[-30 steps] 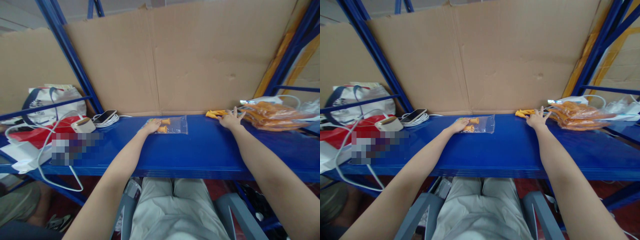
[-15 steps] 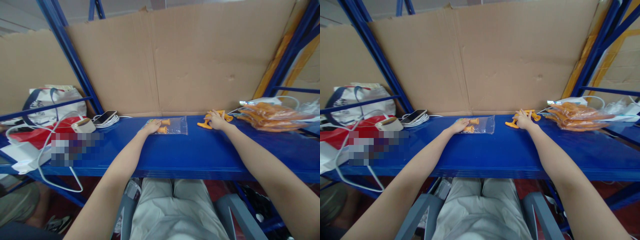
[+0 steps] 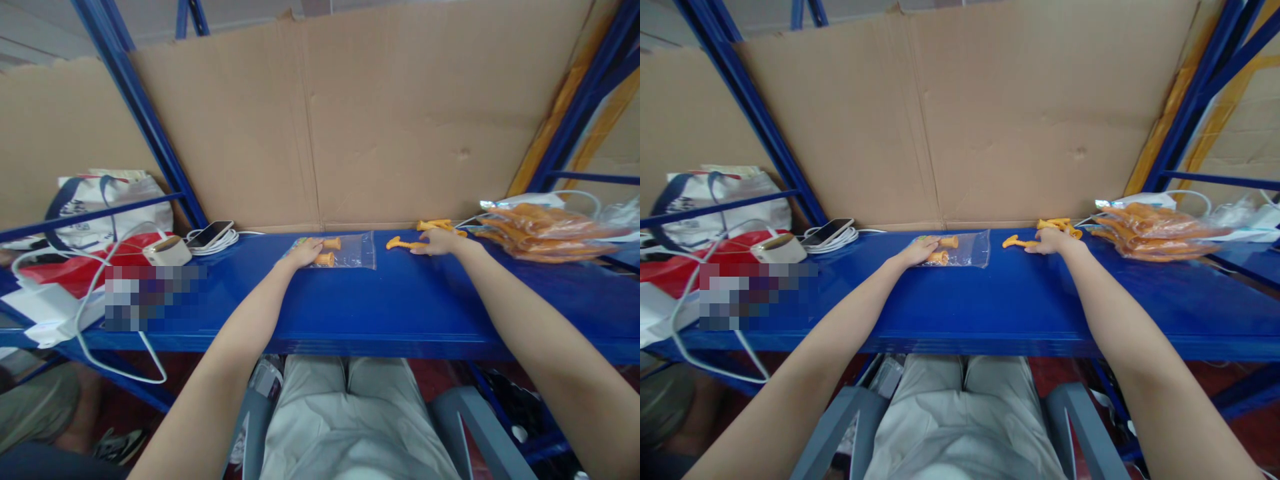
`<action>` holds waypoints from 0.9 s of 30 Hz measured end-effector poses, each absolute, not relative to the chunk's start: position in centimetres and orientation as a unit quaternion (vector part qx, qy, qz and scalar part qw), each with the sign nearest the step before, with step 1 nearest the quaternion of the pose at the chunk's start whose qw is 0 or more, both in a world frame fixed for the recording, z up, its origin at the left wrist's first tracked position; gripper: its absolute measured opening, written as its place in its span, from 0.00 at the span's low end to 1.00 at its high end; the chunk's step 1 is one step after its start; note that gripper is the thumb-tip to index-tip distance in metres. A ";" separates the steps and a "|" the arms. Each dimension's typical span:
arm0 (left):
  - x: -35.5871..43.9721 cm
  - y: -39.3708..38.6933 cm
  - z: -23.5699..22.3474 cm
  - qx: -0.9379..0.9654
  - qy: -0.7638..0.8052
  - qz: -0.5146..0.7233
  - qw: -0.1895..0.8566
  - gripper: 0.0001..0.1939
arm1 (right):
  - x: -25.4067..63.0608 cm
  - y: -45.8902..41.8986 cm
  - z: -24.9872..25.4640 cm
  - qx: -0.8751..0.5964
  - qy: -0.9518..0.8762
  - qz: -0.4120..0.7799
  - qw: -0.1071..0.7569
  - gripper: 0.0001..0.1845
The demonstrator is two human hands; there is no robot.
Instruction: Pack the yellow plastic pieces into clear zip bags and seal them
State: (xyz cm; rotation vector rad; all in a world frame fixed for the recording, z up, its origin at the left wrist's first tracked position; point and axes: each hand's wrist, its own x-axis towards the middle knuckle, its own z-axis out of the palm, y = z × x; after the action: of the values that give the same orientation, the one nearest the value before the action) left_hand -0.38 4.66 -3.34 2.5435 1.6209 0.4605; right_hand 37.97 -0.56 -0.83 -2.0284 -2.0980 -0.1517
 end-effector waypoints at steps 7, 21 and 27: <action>-0.4 4.7 -3.3 0.833 0.530 0.152 0.048 0.28 | 38.2 -1.4 0.5 -0.703 -0.710 0.012 0.037 0.07; -0.4 4.6 -3.1 0.836 0.528 0.141 0.052 0.28 | 36.0 -2.8 2.0 -0.634 -0.717 -0.017 0.290 0.14; -0.8 5.5 -3.8 0.839 0.516 0.167 0.046 0.28 | 36.1 -2.0 1.7 -0.623 -0.690 -0.055 0.365 0.15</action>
State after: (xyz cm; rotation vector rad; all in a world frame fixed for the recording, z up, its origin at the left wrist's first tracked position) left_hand -0.78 5.49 -3.82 2.5614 1.5735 0.5094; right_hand 36.14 -2.01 1.71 -1.6024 -1.7743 -0.1415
